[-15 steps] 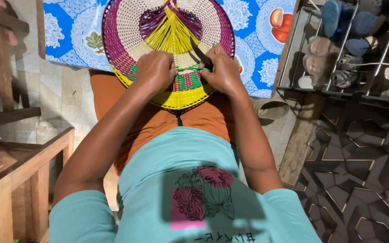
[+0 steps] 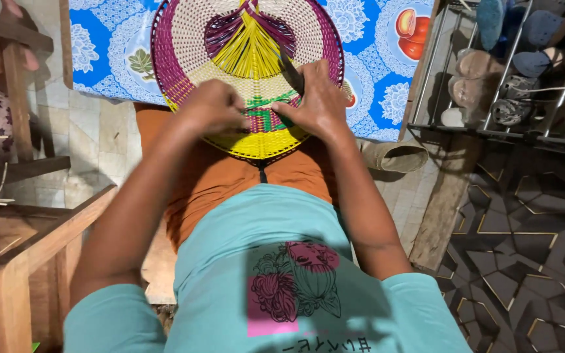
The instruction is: Weaving a colorful hand fan using thin strands of material and a small metal tool to thread them through the frame.
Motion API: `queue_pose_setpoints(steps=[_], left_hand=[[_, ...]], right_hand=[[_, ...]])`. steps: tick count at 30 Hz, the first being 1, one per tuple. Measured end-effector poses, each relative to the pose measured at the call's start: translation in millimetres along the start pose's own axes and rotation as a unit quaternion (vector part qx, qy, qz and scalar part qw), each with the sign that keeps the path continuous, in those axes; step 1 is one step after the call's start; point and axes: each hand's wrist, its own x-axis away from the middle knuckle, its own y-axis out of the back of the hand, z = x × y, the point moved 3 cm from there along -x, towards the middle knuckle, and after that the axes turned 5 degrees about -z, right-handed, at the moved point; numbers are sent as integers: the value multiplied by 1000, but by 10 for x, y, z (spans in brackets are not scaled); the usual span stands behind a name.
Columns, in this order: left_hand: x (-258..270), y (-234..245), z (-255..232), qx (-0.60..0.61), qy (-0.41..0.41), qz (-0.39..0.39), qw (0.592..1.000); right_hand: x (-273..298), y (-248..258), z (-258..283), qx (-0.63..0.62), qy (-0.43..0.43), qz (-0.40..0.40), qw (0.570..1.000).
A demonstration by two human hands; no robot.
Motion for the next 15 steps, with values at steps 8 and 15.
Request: queue_pose_setpoints(steps=[8,15], left_hand=[[-156,-62,398,0,-80,-195,978],[5,75,506,101,-134,-186,968]], right_hand=[[-16,-74,-45,-11,19,-62,998],[-121,-212,-372,-115,78,-87,986]])
